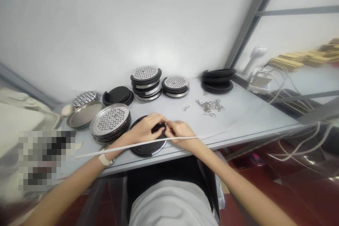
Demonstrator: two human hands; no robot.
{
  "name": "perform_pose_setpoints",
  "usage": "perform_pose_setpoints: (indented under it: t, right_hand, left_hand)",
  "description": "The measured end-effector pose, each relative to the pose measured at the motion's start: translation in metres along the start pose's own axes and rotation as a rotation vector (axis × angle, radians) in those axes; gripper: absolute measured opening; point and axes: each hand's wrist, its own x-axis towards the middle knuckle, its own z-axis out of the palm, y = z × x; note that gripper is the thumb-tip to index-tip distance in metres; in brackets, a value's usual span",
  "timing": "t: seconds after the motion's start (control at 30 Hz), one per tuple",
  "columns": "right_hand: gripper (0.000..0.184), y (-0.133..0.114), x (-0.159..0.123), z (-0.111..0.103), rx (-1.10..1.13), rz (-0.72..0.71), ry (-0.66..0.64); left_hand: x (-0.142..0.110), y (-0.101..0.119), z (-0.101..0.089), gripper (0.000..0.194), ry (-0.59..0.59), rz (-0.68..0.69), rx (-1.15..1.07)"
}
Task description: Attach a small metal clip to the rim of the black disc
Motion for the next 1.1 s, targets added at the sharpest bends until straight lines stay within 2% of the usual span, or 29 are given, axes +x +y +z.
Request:
perform_pose_setpoints:
  t: [1.1]
  right_hand:
    - [0.022, -0.0008, -0.0013, -0.0011, -0.003, -0.009, 0.016]
  left_hand:
    - [0.0004, 0.0015, 0.0, 0.021, -0.002, 0.012, -0.015]
